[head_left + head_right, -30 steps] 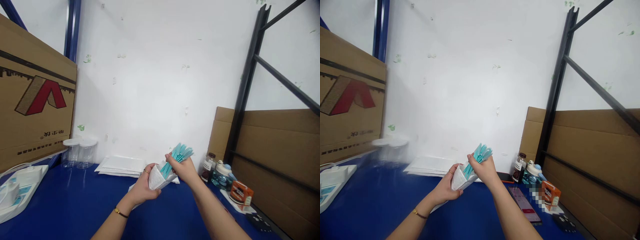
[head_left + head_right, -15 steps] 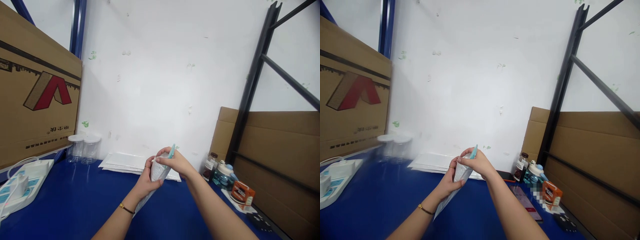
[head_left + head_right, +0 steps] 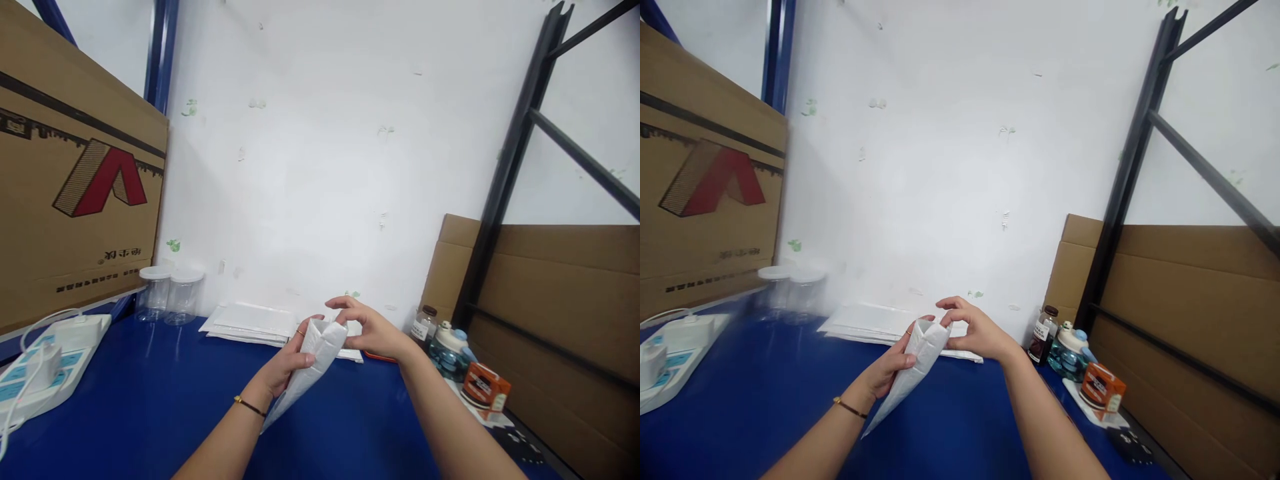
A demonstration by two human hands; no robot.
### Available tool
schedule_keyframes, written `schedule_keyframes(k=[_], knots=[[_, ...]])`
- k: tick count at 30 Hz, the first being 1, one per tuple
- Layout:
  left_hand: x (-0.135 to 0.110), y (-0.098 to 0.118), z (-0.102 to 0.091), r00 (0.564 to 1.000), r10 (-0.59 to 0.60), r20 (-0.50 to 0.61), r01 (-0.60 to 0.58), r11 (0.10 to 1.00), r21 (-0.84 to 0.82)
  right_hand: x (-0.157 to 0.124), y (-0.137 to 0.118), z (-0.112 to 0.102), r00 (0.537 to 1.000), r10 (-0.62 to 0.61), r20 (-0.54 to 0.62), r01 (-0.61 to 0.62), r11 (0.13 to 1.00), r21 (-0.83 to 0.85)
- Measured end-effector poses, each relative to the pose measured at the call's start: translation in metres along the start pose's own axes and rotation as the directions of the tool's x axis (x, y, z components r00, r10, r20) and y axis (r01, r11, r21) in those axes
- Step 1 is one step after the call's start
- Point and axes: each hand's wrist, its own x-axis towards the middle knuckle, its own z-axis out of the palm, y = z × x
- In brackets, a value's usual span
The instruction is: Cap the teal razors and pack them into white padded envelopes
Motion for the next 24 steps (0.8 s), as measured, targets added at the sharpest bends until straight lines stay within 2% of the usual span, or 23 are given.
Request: schedule_keyframes(k=[3,5,8,10,13,15,16,18,19,20,22,24], knots=[[-0.001,0.007,-0.001,0.999,0.027,0.021,-0.027,0.999,-0.02,0.004,-0.004,-0.004,0.99,-0.026,-0.138,0.008,0.991,-0.13],[0.0,0.011,-0.005,0.995,0.089,-0.037,-0.088,0.996,0.025,0.007,-0.003,-0.007,0.978,0.005,-0.21,-0.054,0.972,-0.23],[0.004,0.012,-0.01,0.979,0.109,-0.174,-0.066,0.969,0.239,0.009,0.004,-0.009,0.971,0.092,-0.219,-0.174,0.902,-0.396],[0.01,0.012,-0.009,0.965,0.119,-0.233,-0.024,0.928,0.372,0.006,0.006,-0.01,0.958,0.072,-0.276,-0.193,0.877,-0.439],[0.016,0.019,0.006,0.926,0.267,-0.268,-0.078,0.829,0.554,-0.008,-0.004,-0.005,0.915,-0.088,-0.395,-0.095,0.903,-0.42],[0.011,0.026,0.02,0.894,0.369,-0.255,-0.102,0.721,0.685,-0.027,-0.014,0.005,0.911,-0.173,-0.375,0.014,0.92,-0.392],[0.005,0.029,0.027,0.899,0.374,-0.229,-0.087,0.664,0.743,-0.039,-0.018,0.014,0.932,-0.173,-0.318,0.047,0.929,-0.366],[-0.017,0.029,0.038,0.95,0.26,-0.175,0.002,0.555,0.832,-0.067,-0.021,0.04,0.974,-0.114,-0.198,0.051,0.953,-0.298],[-0.031,0.026,0.043,0.977,0.147,-0.155,0.06,0.507,0.86,-0.081,-0.02,0.055,0.985,-0.072,-0.154,0.03,0.966,-0.258],[-0.046,0.02,0.046,0.986,0.041,-0.162,0.125,0.465,0.876,-0.095,-0.017,0.071,0.991,-0.016,-0.132,-0.013,0.977,-0.215],[-0.075,0.001,0.051,0.973,-0.097,-0.209,0.23,0.405,0.885,-0.118,-0.008,0.101,0.994,0.063,-0.094,-0.074,0.99,-0.124],[-0.098,-0.02,0.055,0.954,-0.165,-0.249,0.295,0.401,0.867,-0.134,-0.002,0.124,0.99,0.107,-0.088,-0.11,0.994,-0.022]])
